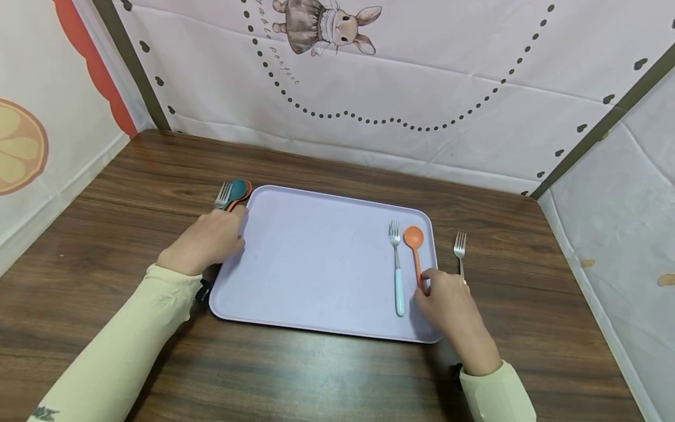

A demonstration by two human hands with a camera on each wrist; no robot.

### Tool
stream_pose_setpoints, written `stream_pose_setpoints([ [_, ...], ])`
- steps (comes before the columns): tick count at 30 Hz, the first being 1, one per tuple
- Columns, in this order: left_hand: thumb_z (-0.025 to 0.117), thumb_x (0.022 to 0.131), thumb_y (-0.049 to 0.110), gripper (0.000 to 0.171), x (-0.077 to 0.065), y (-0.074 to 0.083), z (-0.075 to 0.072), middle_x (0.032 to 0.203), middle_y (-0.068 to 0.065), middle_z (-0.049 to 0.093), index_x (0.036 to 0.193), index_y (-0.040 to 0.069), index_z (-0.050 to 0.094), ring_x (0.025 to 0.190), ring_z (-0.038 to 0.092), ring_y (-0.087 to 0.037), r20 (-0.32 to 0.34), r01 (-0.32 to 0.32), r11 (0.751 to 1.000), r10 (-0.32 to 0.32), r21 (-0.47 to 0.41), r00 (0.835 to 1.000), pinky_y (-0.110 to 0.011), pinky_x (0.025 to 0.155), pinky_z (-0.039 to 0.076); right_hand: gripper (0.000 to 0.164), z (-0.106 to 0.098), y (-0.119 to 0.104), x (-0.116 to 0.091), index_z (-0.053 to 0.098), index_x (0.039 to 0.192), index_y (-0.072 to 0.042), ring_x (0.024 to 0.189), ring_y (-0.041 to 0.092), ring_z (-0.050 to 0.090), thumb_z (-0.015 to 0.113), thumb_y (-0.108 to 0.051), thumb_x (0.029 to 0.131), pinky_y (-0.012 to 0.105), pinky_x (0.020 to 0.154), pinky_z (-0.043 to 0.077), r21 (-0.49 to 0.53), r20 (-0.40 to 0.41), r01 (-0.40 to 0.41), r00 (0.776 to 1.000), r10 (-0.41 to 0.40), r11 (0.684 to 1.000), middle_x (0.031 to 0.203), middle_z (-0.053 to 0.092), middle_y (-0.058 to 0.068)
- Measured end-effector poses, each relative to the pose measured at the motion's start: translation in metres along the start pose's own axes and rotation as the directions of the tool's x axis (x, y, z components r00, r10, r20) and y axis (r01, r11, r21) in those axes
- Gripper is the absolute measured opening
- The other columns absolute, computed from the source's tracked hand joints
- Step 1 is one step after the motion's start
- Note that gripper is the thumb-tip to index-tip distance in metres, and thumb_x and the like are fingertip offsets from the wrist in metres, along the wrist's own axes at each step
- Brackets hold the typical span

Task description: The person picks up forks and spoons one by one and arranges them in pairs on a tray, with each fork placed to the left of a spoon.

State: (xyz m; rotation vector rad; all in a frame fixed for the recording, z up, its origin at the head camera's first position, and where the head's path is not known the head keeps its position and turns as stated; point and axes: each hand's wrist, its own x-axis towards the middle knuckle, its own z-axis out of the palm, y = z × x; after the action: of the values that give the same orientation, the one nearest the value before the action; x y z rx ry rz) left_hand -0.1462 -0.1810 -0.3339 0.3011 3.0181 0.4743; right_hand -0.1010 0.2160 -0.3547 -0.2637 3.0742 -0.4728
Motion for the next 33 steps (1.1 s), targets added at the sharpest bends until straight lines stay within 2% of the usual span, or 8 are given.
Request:
stream_pose_setpoints([
  [10,0.048,0.083,0.001,0.011,-0.0007,0.0004,-0.0012,0.069,-0.015,0.050,0.093,-0.002,0.045,0.057,0.049,-0.029,0.007,0.001,1.000,-0.001,0.002,1.000,-0.041,0.050,0.043,0.022,0.0012,-0.0021,0.0005,0.064,0.097,0.002,0.050,0.014,0.048,0.060,-0.010,0.079,0.030,0.041,0.044,-0.002,0.012,-0.007,1.000,0.007,1.000,0.063,0.059,0.005],
  [19,0.047,0.083,0.001,0.011,0.0000,-0.0002,-0.0004,0.068,-0.015,0.050,0.093,-0.002,0.045,0.057,0.049,-0.028,0.006,-0.009,1.000,0.009,-0.003,1.000,-0.041,0.050,0.043,0.024,0.0003,-0.0010,-0.0018,0.065,0.097,0.001,0.050,0.013,0.047,0.060,-0.011,0.077,0.032,0.042,0.042,-0.003,-0.029,0.030,0.999,-0.030,1.000,0.062,0.059,0.003],
  [26,0.047,0.083,0.001,0.011,0.0004,-0.0003,0.0001,0.069,-0.014,0.050,0.094,-0.003,0.045,0.057,0.049,-0.028,0.007,-0.006,1.000,0.006,-0.001,1.000,-0.040,0.050,0.043,0.025,-0.0001,-0.0012,-0.0041,0.065,0.097,-0.001,0.050,0.014,0.047,0.059,-0.012,0.076,0.032,0.043,0.043,-0.018,-0.030,0.011,0.999,-0.011,1.000,0.063,0.059,0.003],
  [33,0.047,0.084,0.001,0.012,0.0003,-0.0001,-0.0002,0.069,-0.015,0.050,0.094,-0.003,0.046,0.057,0.049,-0.028,0.012,-0.001,1.000,0.001,-0.001,1.000,-0.040,0.050,0.044,0.030,-0.0035,0.0011,-0.0058,0.064,0.103,0.002,0.051,0.013,0.047,0.061,-0.014,0.078,0.032,0.044,0.044,-0.020,-0.045,0.017,0.999,-0.018,1.000,0.062,0.058,0.003],
])
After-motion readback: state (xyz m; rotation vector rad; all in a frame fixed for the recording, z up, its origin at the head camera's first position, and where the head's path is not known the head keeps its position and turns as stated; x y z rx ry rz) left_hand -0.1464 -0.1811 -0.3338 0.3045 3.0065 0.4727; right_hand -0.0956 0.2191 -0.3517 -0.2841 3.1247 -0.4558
